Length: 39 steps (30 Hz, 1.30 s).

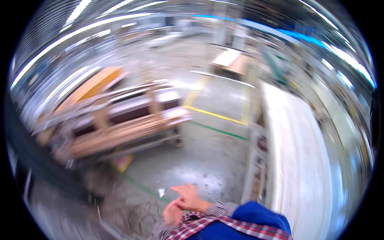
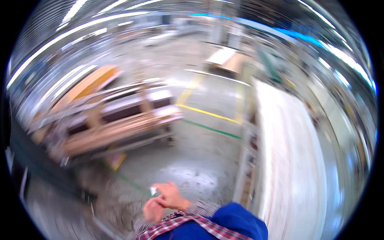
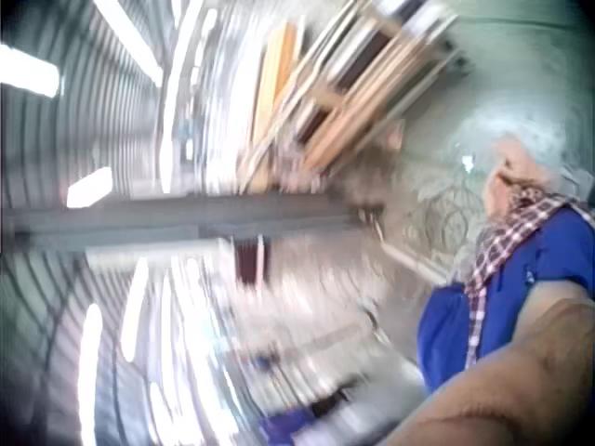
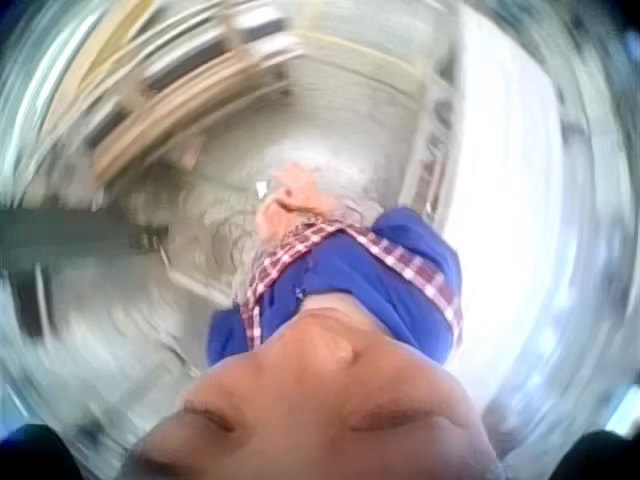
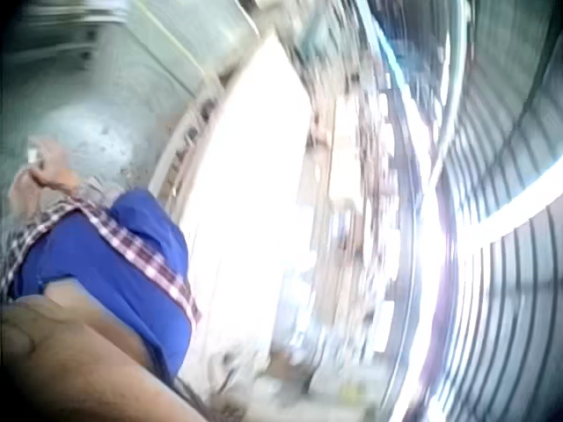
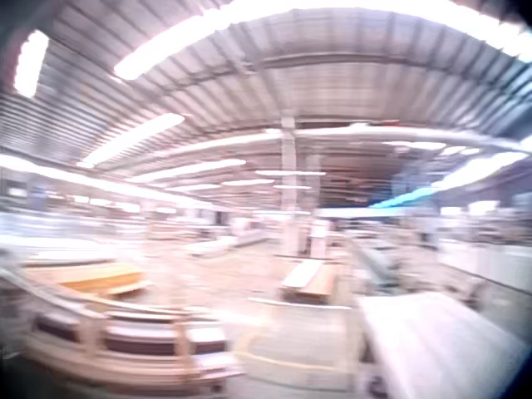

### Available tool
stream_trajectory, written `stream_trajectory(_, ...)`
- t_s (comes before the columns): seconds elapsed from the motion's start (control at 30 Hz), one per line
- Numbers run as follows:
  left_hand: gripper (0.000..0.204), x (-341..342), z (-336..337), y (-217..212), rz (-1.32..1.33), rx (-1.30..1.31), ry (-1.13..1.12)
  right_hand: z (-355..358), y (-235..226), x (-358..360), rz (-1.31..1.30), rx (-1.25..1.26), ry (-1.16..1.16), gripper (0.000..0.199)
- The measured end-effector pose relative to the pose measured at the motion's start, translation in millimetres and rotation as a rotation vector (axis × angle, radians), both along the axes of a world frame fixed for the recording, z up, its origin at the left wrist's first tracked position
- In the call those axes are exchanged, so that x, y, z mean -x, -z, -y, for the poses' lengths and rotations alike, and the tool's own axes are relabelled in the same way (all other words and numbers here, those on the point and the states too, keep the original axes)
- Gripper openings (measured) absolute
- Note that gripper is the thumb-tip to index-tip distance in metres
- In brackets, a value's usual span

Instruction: The person selects long wooden strips from a rack and places them onto a large white board on a workbench. They then use a handheld power tool to fasten the strips to the board, moving along the length of the material. The person handles the strips and the board directly, positioning them for assembly.

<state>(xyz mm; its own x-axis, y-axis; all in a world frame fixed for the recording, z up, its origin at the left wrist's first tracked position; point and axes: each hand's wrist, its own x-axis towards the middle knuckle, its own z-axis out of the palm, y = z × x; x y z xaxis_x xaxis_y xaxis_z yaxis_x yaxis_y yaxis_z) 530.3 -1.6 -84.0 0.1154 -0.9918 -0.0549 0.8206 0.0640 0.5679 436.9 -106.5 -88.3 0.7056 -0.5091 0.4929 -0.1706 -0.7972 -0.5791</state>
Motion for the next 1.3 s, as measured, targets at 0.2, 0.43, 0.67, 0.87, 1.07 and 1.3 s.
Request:
stream_trajectory(0.2, 0.048, -10, 21, 0, -0.214, -0.307, 0.133, 73, 2, 47, -0.002, -0.094, 0.365, 0.048)
stream_trajectory(0.43, 0.041, -51, 89, 84, -0.224, -0.511, 0.825, 85, 51, 185, -0.018, -0.252, 0.995, 0.033)
stream_trajectory(0.67, 0.03, -18, 182, 148, 0.424, -0.647, 1.422, -52, 85, 229, -0.049, -0.488, 1.451, 0.022)
stream_trajectory(0.87, 0.026, 40, 205, 51, 0.661, -0.401, 1.302, -116, 67, 184, -0.249, -0.676, 1.521, 0.024)
stream_trajectory(1.07, 0.02, 75, 170, 3, 0.693, -0.699, 1.242, -136, 53, 152, -0.264, -0.668, 1.663, 0.036)
stream_trajectory(1.3, 0.033, -9, 163, 36, 0.321, -0.732, 1.182, -94, 25, 123, -0.351, -0.68, 1.638, 0.04)
